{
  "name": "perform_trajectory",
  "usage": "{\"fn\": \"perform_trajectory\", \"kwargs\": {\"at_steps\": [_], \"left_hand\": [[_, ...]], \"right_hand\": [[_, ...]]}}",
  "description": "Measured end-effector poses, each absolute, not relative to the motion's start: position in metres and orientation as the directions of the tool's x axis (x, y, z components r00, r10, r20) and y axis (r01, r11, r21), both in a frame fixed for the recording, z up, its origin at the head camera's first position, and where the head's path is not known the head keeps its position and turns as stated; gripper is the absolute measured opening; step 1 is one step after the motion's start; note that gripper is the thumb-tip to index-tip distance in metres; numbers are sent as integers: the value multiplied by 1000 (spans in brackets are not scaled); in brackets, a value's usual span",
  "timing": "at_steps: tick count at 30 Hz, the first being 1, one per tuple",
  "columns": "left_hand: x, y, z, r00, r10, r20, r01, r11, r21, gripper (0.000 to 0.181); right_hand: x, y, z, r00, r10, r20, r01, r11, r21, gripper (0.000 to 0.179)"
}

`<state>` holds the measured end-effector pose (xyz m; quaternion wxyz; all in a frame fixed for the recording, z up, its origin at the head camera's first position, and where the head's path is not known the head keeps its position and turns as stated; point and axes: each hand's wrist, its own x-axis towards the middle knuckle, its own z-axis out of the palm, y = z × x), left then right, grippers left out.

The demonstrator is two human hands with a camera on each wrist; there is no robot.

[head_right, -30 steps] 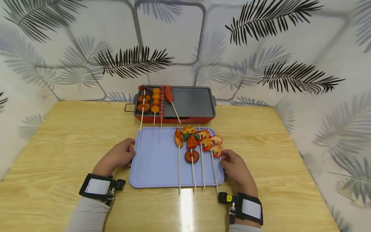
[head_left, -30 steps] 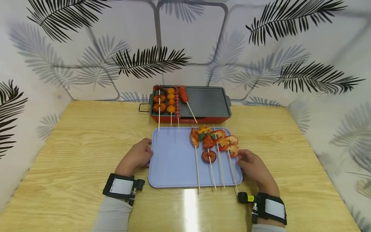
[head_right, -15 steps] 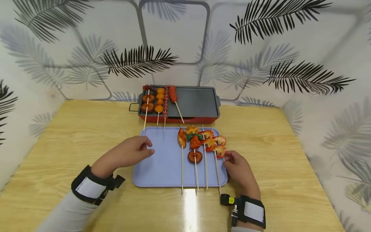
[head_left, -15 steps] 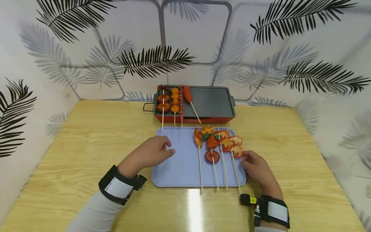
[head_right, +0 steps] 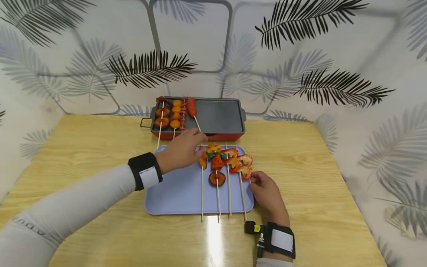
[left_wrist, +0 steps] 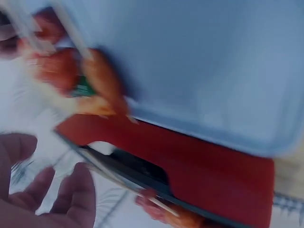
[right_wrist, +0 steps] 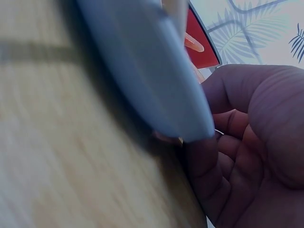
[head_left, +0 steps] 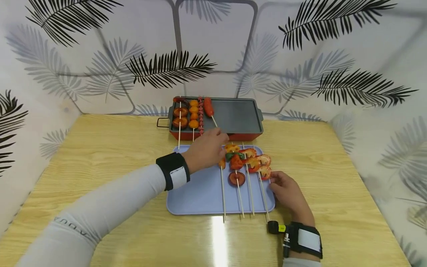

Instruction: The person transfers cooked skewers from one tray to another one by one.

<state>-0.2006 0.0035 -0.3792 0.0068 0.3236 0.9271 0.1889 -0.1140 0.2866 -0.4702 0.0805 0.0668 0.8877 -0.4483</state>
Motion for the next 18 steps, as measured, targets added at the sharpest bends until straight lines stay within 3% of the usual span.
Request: {"fn": "perform_trajectory", "kwargs": {"at_steps": [4, 13, 18], "left_hand": [[-225, 7, -377, -831, 538, 141, 556, 799, 229, 27], [-261, 21, -381, -921, 382, 76, 387, 876, 289, 40], [-271, 22, -378, -929, 369, 27, 365, 904, 221, 43]], "right_hand": [[-118, 284, -467, -978, 62, -198, 196, 592, -781, 35], [-115, 281, -464, -966, 77, -247, 243, 605, -758, 36], [-114, 279, -464, -966, 82, -245, 244, 601, -761, 35]]}}
